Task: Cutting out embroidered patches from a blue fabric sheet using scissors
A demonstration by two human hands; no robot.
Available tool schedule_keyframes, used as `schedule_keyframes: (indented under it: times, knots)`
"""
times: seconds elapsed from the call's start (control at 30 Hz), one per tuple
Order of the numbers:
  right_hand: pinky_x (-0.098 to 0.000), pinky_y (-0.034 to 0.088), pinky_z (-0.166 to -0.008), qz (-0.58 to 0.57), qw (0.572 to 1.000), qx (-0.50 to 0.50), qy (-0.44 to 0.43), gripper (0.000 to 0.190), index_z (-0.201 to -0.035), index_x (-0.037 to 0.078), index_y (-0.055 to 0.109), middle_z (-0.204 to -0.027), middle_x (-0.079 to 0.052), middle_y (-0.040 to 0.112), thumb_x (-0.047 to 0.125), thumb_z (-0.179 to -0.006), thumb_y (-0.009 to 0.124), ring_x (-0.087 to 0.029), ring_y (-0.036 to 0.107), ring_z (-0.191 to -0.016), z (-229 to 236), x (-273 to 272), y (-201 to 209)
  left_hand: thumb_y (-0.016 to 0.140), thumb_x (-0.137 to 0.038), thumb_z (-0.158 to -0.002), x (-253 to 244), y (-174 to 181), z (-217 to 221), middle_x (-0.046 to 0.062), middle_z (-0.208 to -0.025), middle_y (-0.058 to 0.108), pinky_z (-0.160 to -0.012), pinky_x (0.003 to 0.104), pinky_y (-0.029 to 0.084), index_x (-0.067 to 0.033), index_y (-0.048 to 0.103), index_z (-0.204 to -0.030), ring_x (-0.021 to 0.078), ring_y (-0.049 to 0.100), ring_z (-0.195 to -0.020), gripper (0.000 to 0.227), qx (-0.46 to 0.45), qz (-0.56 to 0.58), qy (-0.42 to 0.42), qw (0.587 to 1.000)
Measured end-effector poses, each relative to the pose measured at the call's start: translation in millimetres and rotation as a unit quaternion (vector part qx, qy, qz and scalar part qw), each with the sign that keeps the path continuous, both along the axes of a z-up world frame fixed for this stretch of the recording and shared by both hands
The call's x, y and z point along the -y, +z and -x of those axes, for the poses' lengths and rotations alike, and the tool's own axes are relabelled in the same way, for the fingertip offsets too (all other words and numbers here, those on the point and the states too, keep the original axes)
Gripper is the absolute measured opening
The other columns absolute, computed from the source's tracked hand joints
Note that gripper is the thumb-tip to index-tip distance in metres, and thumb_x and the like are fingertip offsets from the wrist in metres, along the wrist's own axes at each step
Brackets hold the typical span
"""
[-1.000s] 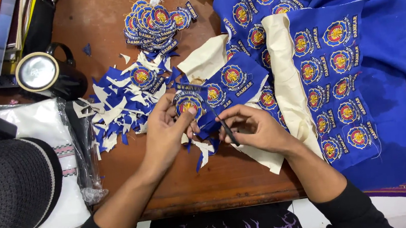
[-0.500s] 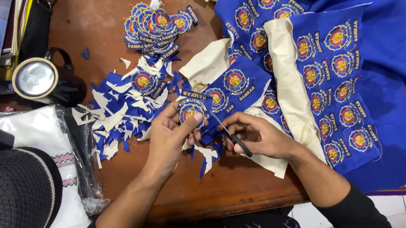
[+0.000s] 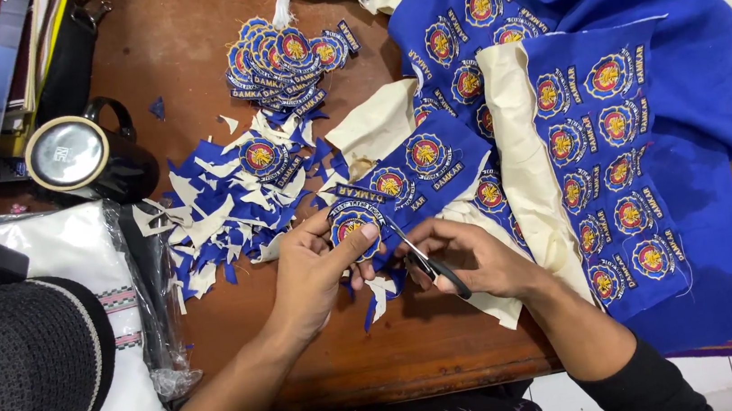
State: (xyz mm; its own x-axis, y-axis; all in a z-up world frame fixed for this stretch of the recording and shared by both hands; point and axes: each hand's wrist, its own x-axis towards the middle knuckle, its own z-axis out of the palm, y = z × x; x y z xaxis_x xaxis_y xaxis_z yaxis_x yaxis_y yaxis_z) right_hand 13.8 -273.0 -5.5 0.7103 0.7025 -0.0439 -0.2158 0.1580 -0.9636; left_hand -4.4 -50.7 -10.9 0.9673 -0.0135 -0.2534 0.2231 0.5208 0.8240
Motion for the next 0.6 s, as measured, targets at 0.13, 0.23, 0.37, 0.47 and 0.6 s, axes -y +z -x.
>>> schedule_keyframes:
  times: [0.13,0.23,0.37,0.47,0.6]
  knots:
    - [-0.0312,0.050,-0.067,0.007,1.000,-0.009,0.012,0.064,-0.122,-0.008,0.058,-0.079,-0.019,0.068,0.035,-0.080,0.081,-0.023,0.064,-0.078,3.1,1.1,-1.0,0.077,0.001,-0.085,0.6,15.4,3.5,0.020,-0.062,0.064,-0.033,0.023,0.054,0.0128,0.067,-0.094,0.0216,0.067,-0.041,0.018,0.002,0.001,0.000,1.000]
    - [-0.0328,0.050,-0.070,-0.006,1.000,-0.012,0.012,0.065,-0.120,-0.007,0.057,-0.080,-0.019,0.067,0.037,-0.080,0.082,-0.024,0.064,-0.079,3.8,0.6,-3.5,0.076,0.002,-0.085,1.8,17.2,4.9,0.021,-0.061,0.065,-0.032,0.023,0.054,0.0123,0.066,-0.093,0.0218,0.067,-0.041,0.016,0.007,0.004,-0.004,1.000]
    - [-0.0340,0.049,-0.072,-0.013,1.000,-0.016,0.017,0.064,-0.119,-0.007,0.056,-0.078,-0.019,0.067,0.037,-0.080,0.081,-0.025,0.065,-0.080,4.9,0.8,-8.7,0.076,0.002,-0.086,2.6,17.6,6.6,0.021,-0.061,0.065,-0.033,0.024,0.056,0.0119,0.065,-0.091,0.0226,0.068,-0.042,0.015,0.008,0.001,-0.001,1.000]
    - [-0.0340,0.049,-0.073,-0.010,1.000,-0.017,0.016,0.063,-0.119,-0.006,0.057,-0.079,-0.019,0.067,0.038,-0.081,0.080,-0.024,0.065,-0.081,5.3,-1.1,-6.7,0.075,0.002,-0.087,3.0,16.4,7.5,0.022,-0.061,0.065,-0.033,0.025,0.057,0.0122,0.065,-0.091,0.0230,0.068,-0.042,0.015,0.008,0.001,-0.005,1.000]
    - [-0.0332,0.048,-0.073,-0.008,1.000,-0.016,0.009,0.061,-0.118,-0.005,0.057,-0.080,-0.018,0.068,0.039,-0.081,0.079,-0.024,0.066,-0.081,5.8,-2.4,-5.7,0.074,0.002,-0.087,4.6,12.7,8.2,0.022,-0.062,0.066,-0.034,0.024,0.058,0.0121,0.065,-0.092,0.0228,0.069,-0.044,0.015,0.013,0.002,-0.009,1.000]
